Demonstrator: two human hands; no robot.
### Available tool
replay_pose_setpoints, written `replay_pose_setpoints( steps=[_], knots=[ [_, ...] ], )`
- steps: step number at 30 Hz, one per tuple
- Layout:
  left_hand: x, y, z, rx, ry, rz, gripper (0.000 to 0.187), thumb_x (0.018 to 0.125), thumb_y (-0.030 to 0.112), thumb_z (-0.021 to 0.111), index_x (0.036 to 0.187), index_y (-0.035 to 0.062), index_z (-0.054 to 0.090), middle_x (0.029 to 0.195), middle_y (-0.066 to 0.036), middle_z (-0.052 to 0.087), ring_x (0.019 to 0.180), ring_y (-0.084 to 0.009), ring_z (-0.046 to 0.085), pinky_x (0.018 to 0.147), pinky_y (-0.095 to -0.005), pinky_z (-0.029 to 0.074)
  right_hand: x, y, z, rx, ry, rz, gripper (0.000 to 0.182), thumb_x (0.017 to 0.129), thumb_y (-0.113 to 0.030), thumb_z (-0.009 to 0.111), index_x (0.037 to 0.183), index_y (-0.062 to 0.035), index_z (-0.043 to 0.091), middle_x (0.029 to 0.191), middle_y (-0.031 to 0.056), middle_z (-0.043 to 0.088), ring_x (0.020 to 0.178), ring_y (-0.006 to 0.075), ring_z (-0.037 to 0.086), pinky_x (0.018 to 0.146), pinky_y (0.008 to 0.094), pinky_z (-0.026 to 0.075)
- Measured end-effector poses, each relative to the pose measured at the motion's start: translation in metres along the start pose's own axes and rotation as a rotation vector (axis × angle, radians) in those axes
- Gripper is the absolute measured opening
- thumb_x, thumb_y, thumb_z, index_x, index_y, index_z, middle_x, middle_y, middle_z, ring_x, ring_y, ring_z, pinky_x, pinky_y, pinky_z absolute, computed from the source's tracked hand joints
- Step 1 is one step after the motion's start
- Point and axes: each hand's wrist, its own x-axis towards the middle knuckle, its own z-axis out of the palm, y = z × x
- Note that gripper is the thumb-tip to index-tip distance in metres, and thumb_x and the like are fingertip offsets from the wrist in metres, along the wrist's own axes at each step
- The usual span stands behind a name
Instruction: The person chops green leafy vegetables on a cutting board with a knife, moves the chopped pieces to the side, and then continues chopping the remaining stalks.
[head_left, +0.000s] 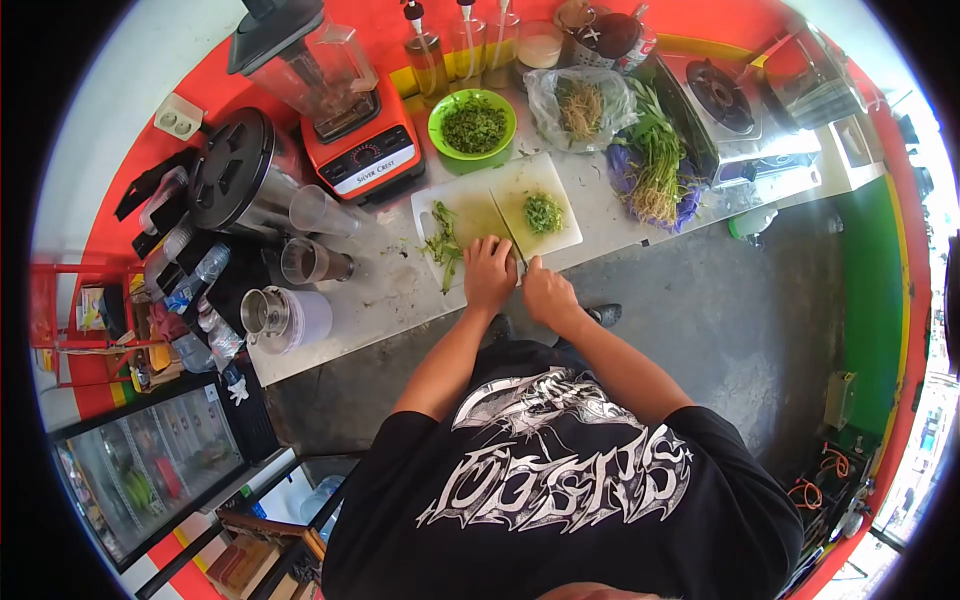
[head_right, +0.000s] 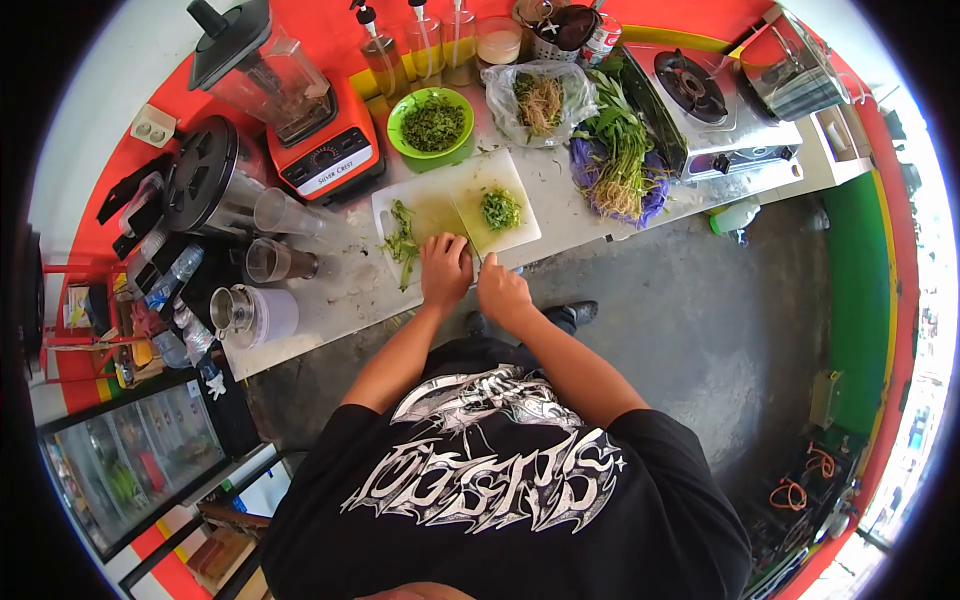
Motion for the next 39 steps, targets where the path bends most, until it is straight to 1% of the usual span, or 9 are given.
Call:
replay_pose_setpoints(
  steps=[9, 11, 15, 21, 23, 24, 26, 31, 39],
  knots=[
    [0.0, 0.0, 0.0, 0.017, -0.017, 0.002, 0.01, 0.086, 0.012, 0.06, 0.094, 0.007, 0.062, 0.095, -0.009, 0.06, 0.096, -0.0325, 0.055, 0.087, -0.0462, 0.042, 0.013, -0.003, -0.007, 0.015, -0.042, -0.042, 0.023, 0.093, -0.009, 0.055, 0.11, 0.0042, 0.047, 0.099, 0.0318, 0.071, 0.095, 0.0459, 0.071, 0.084, 0.0519, 0.058],
    [0.002, 0.003, 0.001, -0.007, 0.053, -0.009, 0.01, 0.086, 0.011, 0.059, 0.095, 0.007, 0.062, 0.095, -0.009, 0.061, 0.095, -0.0326, 0.055, 0.086, -0.046, 0.042, 0.009, 0.006, 0.007, 0.103, -0.046, -0.015, 0.029, 0.099, -0.021, 0.051, 0.11, 0.0044, 0.046, 0.098, 0.0346, 0.069, 0.097, 0.0503, 0.069, 0.087, 0.0569, 0.054],
    [0.002, 0.003, -0.002, -0.001, 0.009, -0.032, 0.01, 0.087, 0.011, 0.06, 0.095, 0.0061, 0.063, 0.097, -0.011, 0.063, 0.097, -0.0335, 0.056, 0.086, -0.0461, 0.042, 0.012, 0.012, 0.001, 0.182, -0.071, -0.017, 0.032, 0.101, -0.025, 0.05, 0.112, 0.0051, 0.047, 0.101, 0.0357, 0.068, 0.099, 0.0519, 0.067, 0.088, 0.0578, 0.053],
    [-0.003, 0.012, 0.004, 0.013, 0.05, -0.06, 0.009, 0.088, 0.012, 0.061, 0.095, 0.0072, 0.064, 0.096, -0.01, 0.063, 0.098, -0.0336, 0.056, 0.088, -0.0462, 0.041, 0.012, 0.032, -0.018, 0.094, -0.088, -0.132, 0.035, 0.102, -0.029, 0.05, 0.112, 0.005, 0.049, 0.103, 0.0357, 0.068, 0.099, 0.0528, 0.067, 0.089, 0.0574, 0.052],
    [-0.001, 0.018, 0.01, 0.07, 0.02, -0.249, 0.008, 0.089, 0.014, 0.064, 0.095, 0.0101, 0.065, 0.095, -0.007, 0.066, 0.1, -0.0315, 0.057, 0.09, -0.0453, 0.041, 0.022, 0.049, -0.022, 0.039, -0.099, -0.174, 0.038, 0.102, -0.031, 0.05, 0.112, 0.005, 0.051, 0.103, 0.036, 0.068, 0.099, 0.0522, 0.067, 0.089, 0.0573, 0.052],
    [0.005, 0.022, 0.01, 0.085, 0.043, -0.253, 0.008, 0.089, 0.014, 0.064, 0.095, 0.0101, 0.065, 0.095, -0.007, 0.066, 0.1, -0.0315, 0.057, 0.09, -0.0453, 0.041, 0.03, 0.056, -0.026, 0.034, -0.091, -0.2, 0.038, 0.102, -0.031, 0.05, 0.112, 0.005, 0.051, 0.103, 0.036, 0.068, 0.099, 0.0522, 0.067, 0.089, 0.0573, 0.052],
    [0.007, 0.031, 0.009, 0.137, -0.014, -0.428, 0.011, 0.085, 0.01, 0.072, 0.095, 0.011, 0.067, 0.096, -0.006, 0.068, 0.104, -0.0303, 0.059, 0.092, -0.047, 0.039, 0.041, 0.067, -0.028, 0.035, -0.073, -0.168, 0.04, 0.102, -0.033, 0.05, 0.113, 0.0055, 0.052, 0.104, 0.0357, 0.068, 0.099, 0.0521, 0.067, 0.09, 0.0573, 0.052],
    [0.009, 0.042, 0.006, 0.185, 0.031, -0.566, 0.012, 0.083, 0.015, 0.076, 0.092, 0.0132, 0.068, 0.095, -0.003, 0.07, 0.106, -0.0284, 0.059, 0.094, -0.0458, 0.038, 0.05, 0.078, -0.039, 0.071, -0.108, -0.228, 0.042, 0.102, -0.034, 0.05, 0.115, 0.0057, 0.052, 0.104, 0.0343, 0.068, 0.099, 0.0518, 0.067, 0.091, 0.0572, 0.052],
    [-0.017, 0.049, -0.004, 0.25, 0.106, -0.451, 0.013, 0.085, 0.021, 0.074, 0.097, 0.0159, 0.073, 0.103, -0.004, 0.068, 0.107, -0.029, 0.058, 0.095, -0.0462, 0.038, 0.052, 0.086, -0.041, 0.093, -0.146, -0.309, 0.042, 0.102, -0.035, 0.05, 0.117, 0.005, 0.05, 0.103, 0.0336, 0.068, 0.099, 0.052, 0.066, 0.09, 0.0577, 0.052]
  ],
)
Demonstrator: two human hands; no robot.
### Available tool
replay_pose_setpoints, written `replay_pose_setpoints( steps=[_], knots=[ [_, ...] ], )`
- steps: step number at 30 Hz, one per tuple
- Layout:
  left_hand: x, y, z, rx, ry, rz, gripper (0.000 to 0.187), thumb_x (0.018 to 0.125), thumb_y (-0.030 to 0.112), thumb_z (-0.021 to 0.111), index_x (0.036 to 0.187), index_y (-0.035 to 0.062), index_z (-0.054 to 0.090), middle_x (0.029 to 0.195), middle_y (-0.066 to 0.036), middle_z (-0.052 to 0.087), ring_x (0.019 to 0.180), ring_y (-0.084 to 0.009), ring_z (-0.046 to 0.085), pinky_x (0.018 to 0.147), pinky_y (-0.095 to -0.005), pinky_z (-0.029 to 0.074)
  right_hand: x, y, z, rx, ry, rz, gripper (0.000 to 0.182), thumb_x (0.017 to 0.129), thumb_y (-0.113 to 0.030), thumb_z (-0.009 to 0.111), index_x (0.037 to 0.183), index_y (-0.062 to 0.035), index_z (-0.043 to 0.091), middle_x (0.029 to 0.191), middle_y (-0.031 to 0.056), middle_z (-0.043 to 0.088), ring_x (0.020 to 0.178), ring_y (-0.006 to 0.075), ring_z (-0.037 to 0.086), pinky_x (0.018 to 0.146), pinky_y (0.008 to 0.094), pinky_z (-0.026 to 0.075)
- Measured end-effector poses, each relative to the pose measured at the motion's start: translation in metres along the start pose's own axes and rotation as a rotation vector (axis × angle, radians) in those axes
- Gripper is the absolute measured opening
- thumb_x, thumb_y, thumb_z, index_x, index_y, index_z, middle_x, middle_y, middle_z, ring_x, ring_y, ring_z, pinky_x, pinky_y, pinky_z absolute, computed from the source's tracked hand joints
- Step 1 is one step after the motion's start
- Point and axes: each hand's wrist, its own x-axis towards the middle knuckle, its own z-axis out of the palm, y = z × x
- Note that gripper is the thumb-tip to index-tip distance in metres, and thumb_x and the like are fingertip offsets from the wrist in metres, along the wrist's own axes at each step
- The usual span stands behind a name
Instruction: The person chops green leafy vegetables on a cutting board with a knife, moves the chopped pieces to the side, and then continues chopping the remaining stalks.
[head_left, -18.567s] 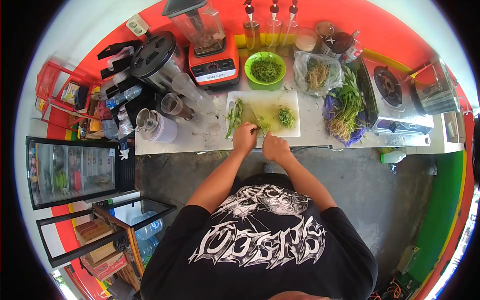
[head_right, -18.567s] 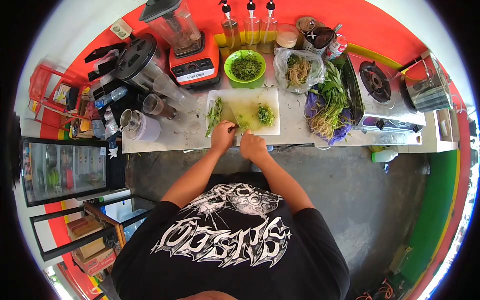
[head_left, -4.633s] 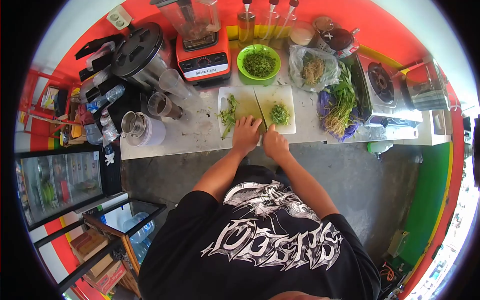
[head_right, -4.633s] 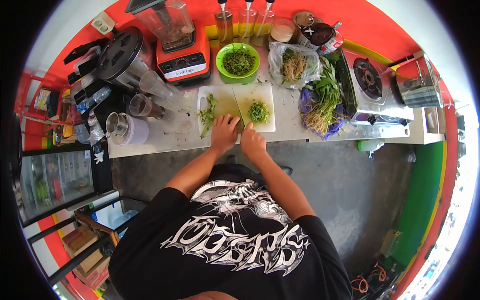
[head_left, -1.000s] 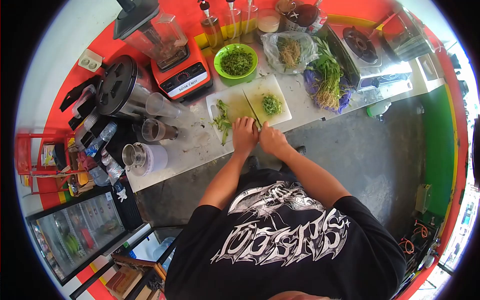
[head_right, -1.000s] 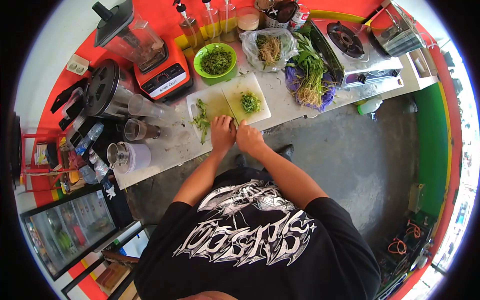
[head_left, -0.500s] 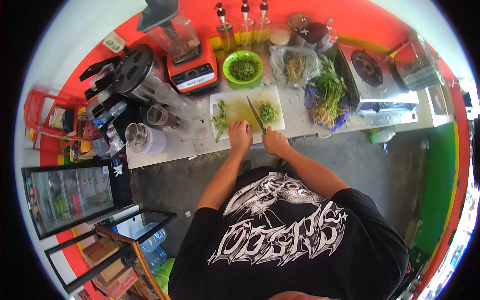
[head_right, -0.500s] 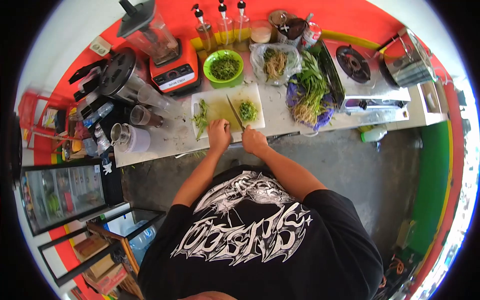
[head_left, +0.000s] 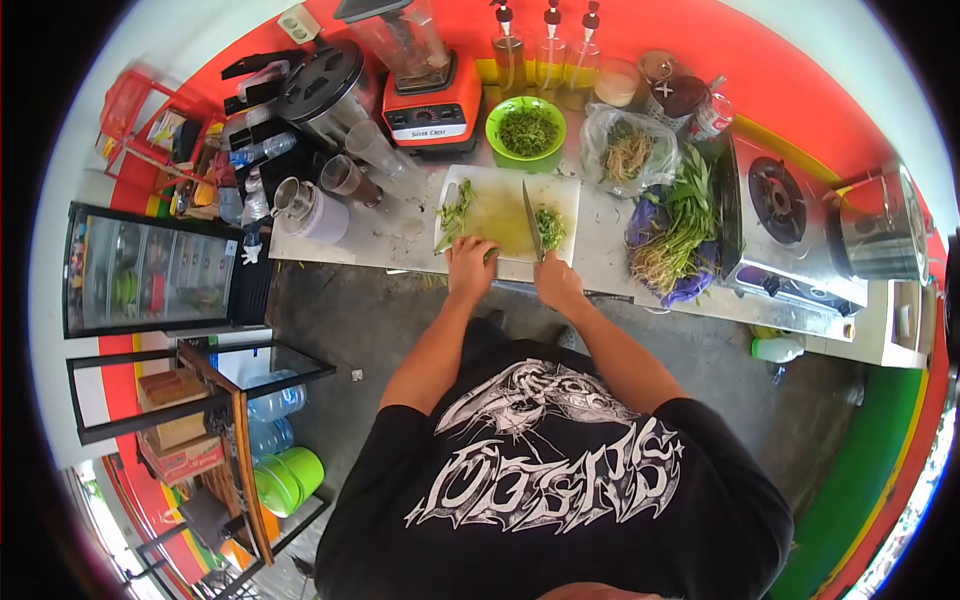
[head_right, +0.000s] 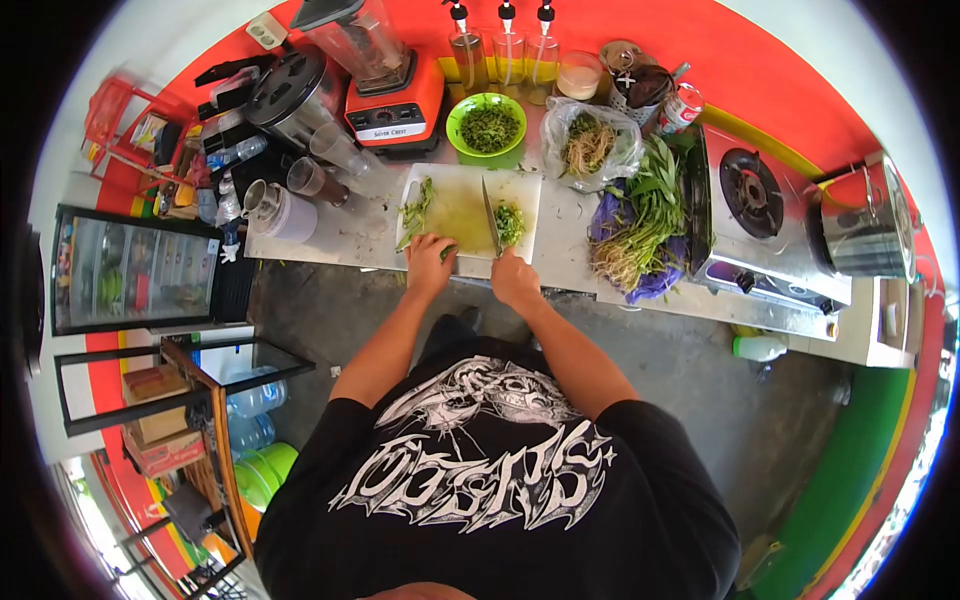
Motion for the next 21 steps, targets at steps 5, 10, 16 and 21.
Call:
replay_pose_setpoints(
  steps=[5, 10, 16, 21],
  knots=[
    [0.009, -0.002, 0.007, -0.011, -0.086, -0.041, 0.014, 0.086, 0.015, 0.071, 0.1, 0.0164, 0.072, 0.099, -0.003, 0.068, 0.106, -0.0275, 0.06, 0.092, -0.0452, 0.041, -0.006, 0.005, -0.003, -0.021, 0.004, -0.005, 0.044, 0.101, -0.035, 0.051, 0.121, 0.0044, 0.051, 0.103, 0.0335, 0.069, 0.1, 0.0502, 0.067, 0.09, 0.0576, 0.051],
    [0.042, 0.008, 0.022, -0.091, -0.119, -0.041, 0.014, 0.085, 0.01, 0.071, 0.1, 0.0112, 0.071, 0.094, -0.007, 0.07, 0.098, -0.0302, 0.064, 0.09, -0.046, 0.045, -0.002, 0.002, -0.004, -0.036, 0.022, 0.026, 0.044, 0.1, -0.035, 0.052, 0.118, 0.0046, 0.056, 0.102, 0.0329, 0.069, 0.1, 0.0497, 0.067, 0.09, 0.0572, 0.052],
    [0.047, -0.002, 0.018, -0.141, -0.187, 0.109, 0.014, 0.084, 0.008, 0.071, 0.098, 0.0095, 0.071, 0.093, -0.01, 0.071, 0.092, -0.0338, 0.067, 0.082, -0.0454, 0.053, -0.001, -0.025, -0.001, -0.043, 0.132, 0.082, 0.042, 0.098, -0.034, 0.053, 0.114, 0.0044, 0.06, 0.102, 0.0323, 0.07, 0.097, 0.0491, 0.068, 0.089, 0.0564, 0.053],
    [0.053, 0.004, 0.014, -0.103, -0.25, 0.098, 0.011, 0.085, 0.011, 0.065, 0.091, 0.0133, 0.073, 0.091, -0.011, 0.069, 0.094, -0.0333, 0.066, 0.084, -0.0463, 0.052, -0.009, -0.057, 0.011, -0.144, 0.117, 0.137, 0.035, 0.097, -0.027, 0.052, 0.112, 0.0044, 0.059, 0.099, 0.0308, 0.071, 0.095, 0.047, 0.07, 0.085, 0.0553, 0.055]
  ],
)
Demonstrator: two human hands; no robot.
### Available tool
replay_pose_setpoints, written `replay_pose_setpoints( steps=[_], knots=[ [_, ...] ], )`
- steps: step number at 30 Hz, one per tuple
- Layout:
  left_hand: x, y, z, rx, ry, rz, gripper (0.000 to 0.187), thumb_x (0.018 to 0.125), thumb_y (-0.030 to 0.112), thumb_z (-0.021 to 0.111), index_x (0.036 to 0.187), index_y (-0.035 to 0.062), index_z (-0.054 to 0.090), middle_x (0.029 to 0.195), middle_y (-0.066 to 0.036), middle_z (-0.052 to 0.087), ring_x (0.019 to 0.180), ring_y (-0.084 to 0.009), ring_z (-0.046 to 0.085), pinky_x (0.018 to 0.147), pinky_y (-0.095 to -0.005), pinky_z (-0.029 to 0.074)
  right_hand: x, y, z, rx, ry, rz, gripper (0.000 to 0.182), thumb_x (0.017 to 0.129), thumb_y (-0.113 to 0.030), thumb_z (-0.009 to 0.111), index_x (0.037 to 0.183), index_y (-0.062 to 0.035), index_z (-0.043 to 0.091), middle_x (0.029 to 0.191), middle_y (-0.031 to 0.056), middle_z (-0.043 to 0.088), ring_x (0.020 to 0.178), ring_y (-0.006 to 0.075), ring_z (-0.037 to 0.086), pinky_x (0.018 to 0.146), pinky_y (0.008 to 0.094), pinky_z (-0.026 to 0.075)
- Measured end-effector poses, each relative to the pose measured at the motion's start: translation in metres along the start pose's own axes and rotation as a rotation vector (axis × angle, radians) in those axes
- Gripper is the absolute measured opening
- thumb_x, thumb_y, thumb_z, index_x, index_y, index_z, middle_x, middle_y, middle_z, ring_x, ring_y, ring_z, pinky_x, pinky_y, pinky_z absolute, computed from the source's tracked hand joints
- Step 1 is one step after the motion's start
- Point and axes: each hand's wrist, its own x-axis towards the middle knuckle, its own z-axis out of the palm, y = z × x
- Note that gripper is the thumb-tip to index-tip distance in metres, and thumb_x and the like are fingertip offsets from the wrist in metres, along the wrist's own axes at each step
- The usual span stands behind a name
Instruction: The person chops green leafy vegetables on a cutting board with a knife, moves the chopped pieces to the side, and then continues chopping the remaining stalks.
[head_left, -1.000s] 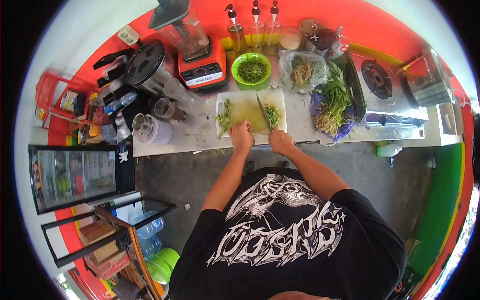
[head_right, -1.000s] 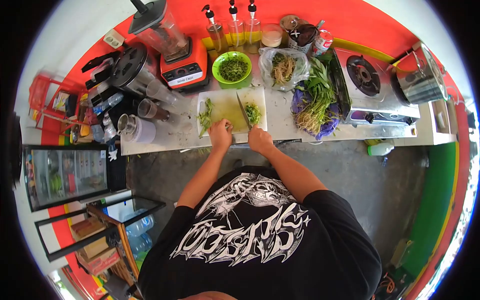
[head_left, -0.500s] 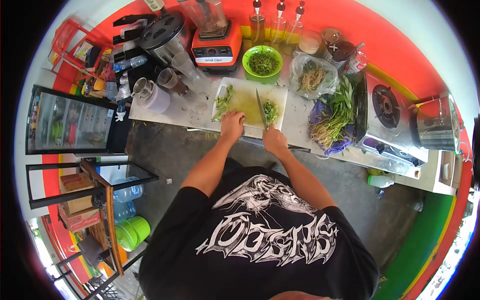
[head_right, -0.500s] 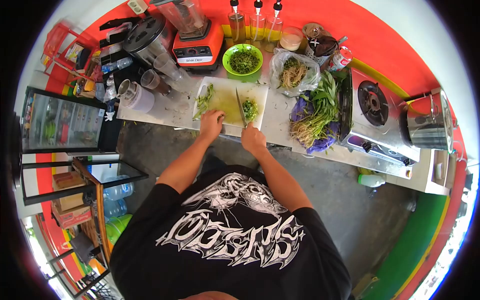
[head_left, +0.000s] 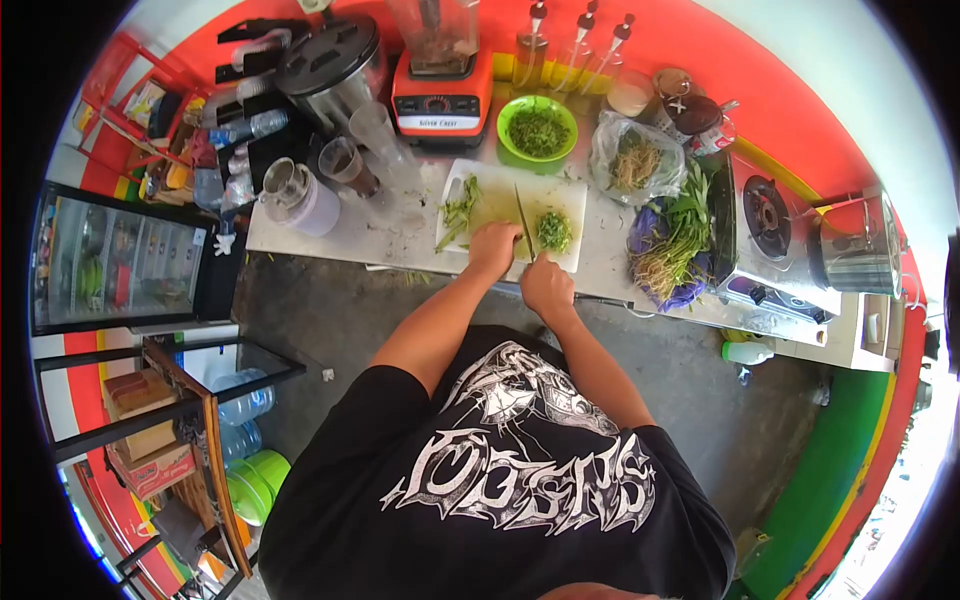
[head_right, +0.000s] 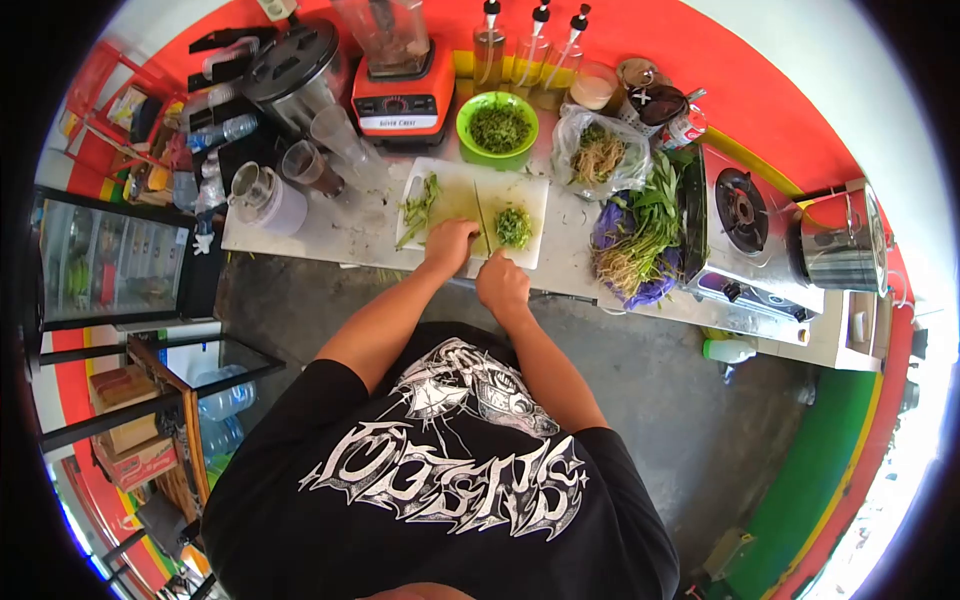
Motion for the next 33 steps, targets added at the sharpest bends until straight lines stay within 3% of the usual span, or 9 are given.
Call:
replay_pose_setpoints(
  steps=[2, 4, 6, 8, 14, 18, 20, 25, 33],
  knots=[
    [-0.005, 0.008, 0.004, 0.025, -0.031, -0.037, 0.012, 0.085, 0.012, 0.063, 0.09, 0.0136, 0.074, 0.09, -0.011, 0.068, 0.095, -0.0329, 0.066, 0.085, -0.0459, 0.051, -0.003, -0.006, 0.004, -0.127, 0.011, -0.018, 0.029, 0.097, -0.021, 0.051, 0.11, 0.0031, 0.057, 0.097, 0.0288, 0.072, 0.093, 0.0451, 0.072, 0.083, 0.0545, 0.056],
    [-0.009, 0.014, 0.009, 0.111, 0.118, -0.037, 0.016, 0.084, 0.008, 0.06, 0.091, 0.0127, 0.074, 0.091, -0.01, 0.068, 0.095, -0.0345, 0.065, 0.085, -0.0456, 0.05, -0.007, -0.005, 0.008, -0.157, 0.015, -0.023, 0.027, 0.097, -0.019, 0.051, 0.111, 0.0028, 0.056, 0.097, 0.0281, 0.072, 0.092, 0.0445, 0.072, 0.082, 0.0542, 0.057],
    [-0.018, 0.016, 0.008, 0.129, 0.129, -0.035, 0.019, 0.084, 0.008, 0.058, 0.092, 0.0129, 0.074, 0.092, -0.009, 0.067, 0.097, -0.0333, 0.064, 0.086, -0.0448, 0.049, -0.004, -0.008, 0.009, -0.181, 0.039, -0.027, 0.026, 0.096, -0.018, 0.05, 0.112, 0.0025, 0.055, 0.096, 0.0273, 0.072, 0.091, 0.0438, 0.073, 0.081, 0.054, 0.057],
    [-0.022, 0.018, 0.008, 0.139, 0.138, -0.031, 0.021, 0.084, 0.007, 0.057, 0.093, 0.0132, 0.074, 0.094, -0.008, 0.067, 0.099, -0.0322, 0.063, 0.088, -0.044, 0.048, -0.002, -0.007, 0.012, -0.205, -0.04, 0.015, 0.025, 0.098, -0.016, 0.049, 0.116, 0.0012, 0.053, 0.098, 0.0238, 0.074, 0.093, 0.039, 0.074, 0.081, 0.0471, 0.059],
    [-0.028, 0.01, 0.006, 0.138, 0.076, -0.01, 0.026, 0.082, 0.004, 0.058, 0.1, 0.0139, 0.074, 0.1, -0.005, 0.066, 0.104, -0.0298, 0.06, 0.089, -0.0439, 0.047, 0.009, -0.013, -0.003, -0.234, -0.062, -0.035, 0.026, 0.097, -0.015, 0.051, 0.116, 0.0016, 0.05, 0.102, 0.0246, 0.074, 0.096, 0.0399, 0.074, 0.086, 0.048, 0.058],
    [-0.031, 0.001, 0.013, 0.069, 0.159, 0.005, 0.027, 0.081, 0.002, 0.06, 0.102, 0.0137, 0.073, 0.101, -0.005, 0.065, 0.104, -0.0298, 0.059, 0.091, -0.0446, 0.043, 0.001, -0.012, 0.007, -0.231, -0.081, 0.013, 0.026, 0.096, -0.016, 0.052, 0.115, 0.0025, 0.051, 0.103, 0.0258, 0.073, 0.097, 0.0401, 0.073, 0.086, 0.048, 0.058],
    [-0.035, -0.003, 0.016, 0.032, 0.193, 0.003, 0.027, 0.082, 0.002, 0.06, 0.102, 0.0135, 0.072, 0.101, -0.005, 0.065, 0.104, -0.0299, 0.059, 0.092, -0.0447, 0.041, 0.004, -0.009, 0.008, -0.143, -0.125, -0.019, 0.027, 0.098, -0.018, 0.049, 0.114, 0.0034, 0.051, 0.106, 0.0303, 0.071, 0.102, 0.0451, 0.07, 0.089, 0.0525, 0.056],
    [-0.035, -0.007, 0.017, 0.009, 0.276, -0.013, 0.015, 0.089, 0.01, 0.064, 0.1, 0.0141, 0.073, 0.101, -0.004, 0.066, 0.103, -0.0287, 0.059, 0.091, -0.0437, 0.04, 0.013, -0.008, -0.004, -0.17, -0.145, -0.061, 0.032, 0.1, -0.025, 0.049, 0.115, 0.0039, 0.05, 0.107, 0.032, 0.07, 0.104, 0.0457, 0.069, 0.092, 0.055, 0.053],
    [-0.039, -0.016, 0.011, -0.09, 0.307, 0.019, 0.011, 0.089, 0.019, 0.07, 0.098, 0.0158, 0.075, 0.1, -0.001, 0.065, 0.101, -0.0259, 0.058, 0.09, -0.0438, 0.037, 0.014, -0.007, -0.007, -0.115, -0.17, -0.076, 0.041, 0.101, -0.034, 0.051, 0.115, 0.0046, 0.051, 0.108, 0.034, 0.069, 0.106, 0.0481, 0.067, 0.095, 0.0549, 0.051]
  ],
)
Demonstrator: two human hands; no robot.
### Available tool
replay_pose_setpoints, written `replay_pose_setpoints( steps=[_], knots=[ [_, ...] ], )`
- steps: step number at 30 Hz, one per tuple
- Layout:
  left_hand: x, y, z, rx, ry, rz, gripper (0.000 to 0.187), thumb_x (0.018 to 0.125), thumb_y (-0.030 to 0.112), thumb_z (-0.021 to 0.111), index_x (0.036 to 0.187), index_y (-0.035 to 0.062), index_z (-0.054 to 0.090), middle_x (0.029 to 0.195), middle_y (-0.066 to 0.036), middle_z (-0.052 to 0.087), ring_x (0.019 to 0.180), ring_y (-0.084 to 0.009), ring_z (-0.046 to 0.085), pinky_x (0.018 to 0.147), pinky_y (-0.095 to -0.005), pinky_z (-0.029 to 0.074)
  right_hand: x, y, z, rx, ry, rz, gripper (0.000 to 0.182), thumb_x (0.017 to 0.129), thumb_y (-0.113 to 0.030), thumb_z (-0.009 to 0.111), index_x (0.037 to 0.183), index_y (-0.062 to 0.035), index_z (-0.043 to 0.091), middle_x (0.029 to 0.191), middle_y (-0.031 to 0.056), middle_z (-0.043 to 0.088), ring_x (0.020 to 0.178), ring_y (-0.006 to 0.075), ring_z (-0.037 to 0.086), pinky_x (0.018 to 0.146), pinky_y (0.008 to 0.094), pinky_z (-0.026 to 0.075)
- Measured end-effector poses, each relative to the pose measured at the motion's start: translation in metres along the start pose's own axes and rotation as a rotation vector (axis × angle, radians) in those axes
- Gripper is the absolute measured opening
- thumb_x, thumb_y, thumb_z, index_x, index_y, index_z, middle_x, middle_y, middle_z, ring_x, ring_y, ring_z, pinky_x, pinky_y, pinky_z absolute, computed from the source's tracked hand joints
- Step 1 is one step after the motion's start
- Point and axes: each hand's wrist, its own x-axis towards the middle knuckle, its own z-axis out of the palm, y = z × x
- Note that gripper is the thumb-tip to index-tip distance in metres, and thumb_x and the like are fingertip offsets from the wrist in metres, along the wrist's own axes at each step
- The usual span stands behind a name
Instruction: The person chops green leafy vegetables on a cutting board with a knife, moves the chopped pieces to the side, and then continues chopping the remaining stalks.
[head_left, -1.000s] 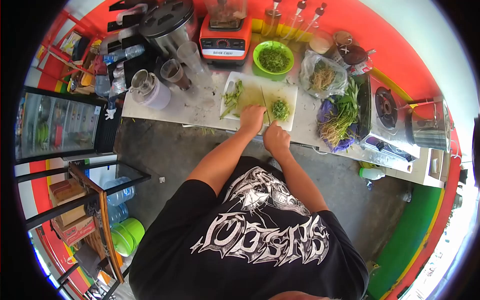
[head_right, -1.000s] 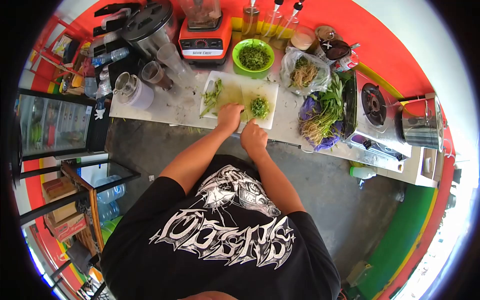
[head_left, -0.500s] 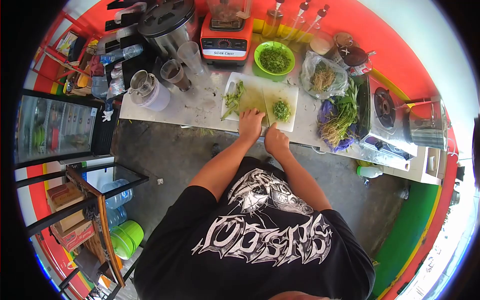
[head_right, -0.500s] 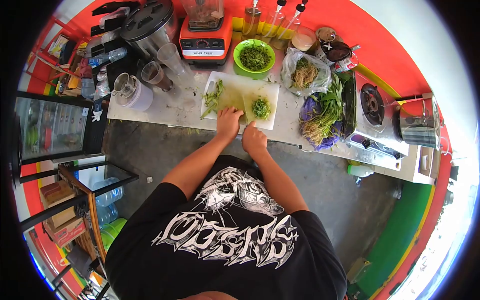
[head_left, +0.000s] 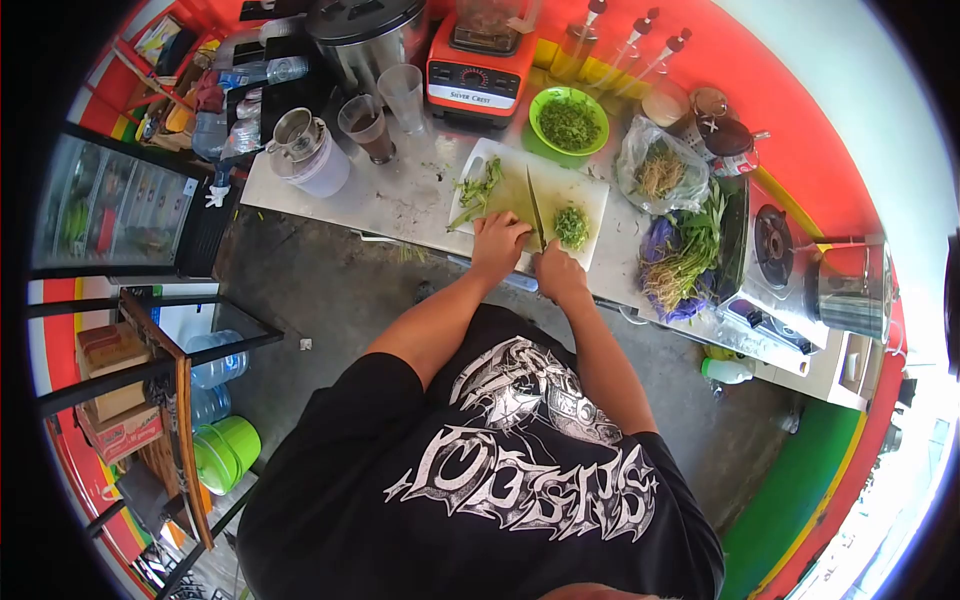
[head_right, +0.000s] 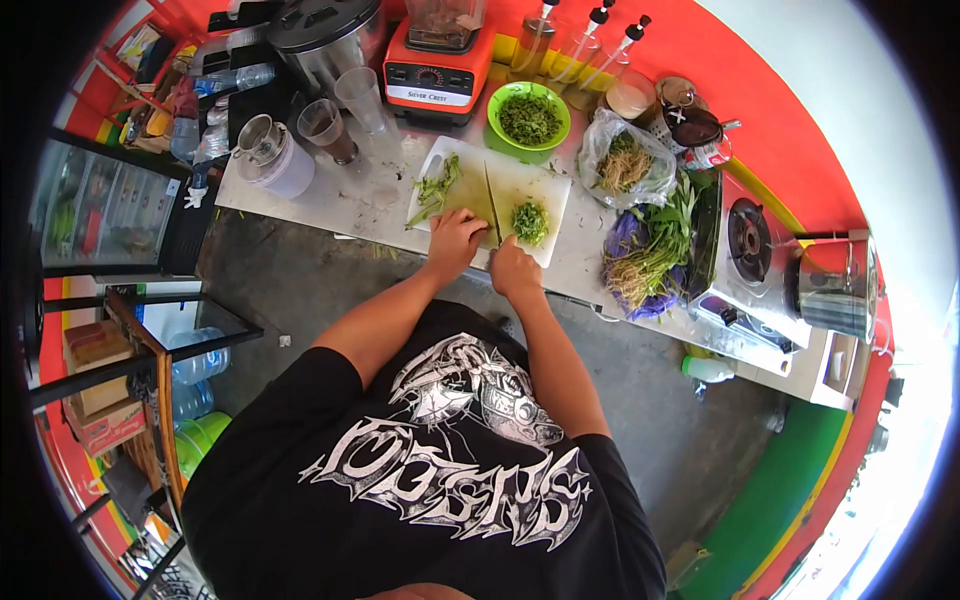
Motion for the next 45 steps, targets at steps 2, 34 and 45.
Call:
replay_pose_setpoints(
  steps=[2, 34, 45],
  knots=[
    [0.0, -0.003, -0.001, 0.009, -0.009, 0.014, 0.012, 0.088, 0.02, 0.071, 0.098, 0.016, 0.075, 0.1, 0.0, 0.064, 0.101, -0.0252, 0.058, 0.091, -0.0435, 0.037, 0.008, 0.002, -0.005, -0.072, -0.022, -0.015, 0.042, 0.101, -0.035, 0.052, 0.117, 0.0043, 0.05, 0.108, 0.0336, 0.069, 0.106, 0.0485, 0.067, 0.096, 0.0546, 0.051],
    [0.001, -0.02, -0.008, -0.118, -0.103, 0.129, 0.012, 0.087, 0.011, 0.071, 0.097, 0.0129, 0.076, 0.1, 0.001, 0.068, 0.096, -0.0259, 0.061, 0.085, -0.0414, 0.041, 0.004, -0.012, 0.011, -0.081, 0.027, 0.012, 0.038, 0.101, -0.033, 0.056, 0.115, 0.0026, 0.051, 0.104, 0.0256, 0.073, 0.102, 0.0403, 0.072, 0.089, 0.0487, 0.056],
    [0.004, -0.027, -0.006, -0.159, -0.129, 0.053, 0.011, 0.086, 0.015, 0.072, 0.096, 0.0109, 0.075, 0.094, -0.006, 0.07, 0.096, -0.0289, 0.063, 0.088, -0.043, 0.042, 0.006, -0.016, 0.013, -0.072, -0.004, 0.015, 0.039, 0.101, -0.032, 0.056, 0.114, 0.0038, 0.051, 0.103, 0.0257, 0.073, 0.1, 0.0404, 0.072, 0.088, 0.0482, 0.056]
  ],
)
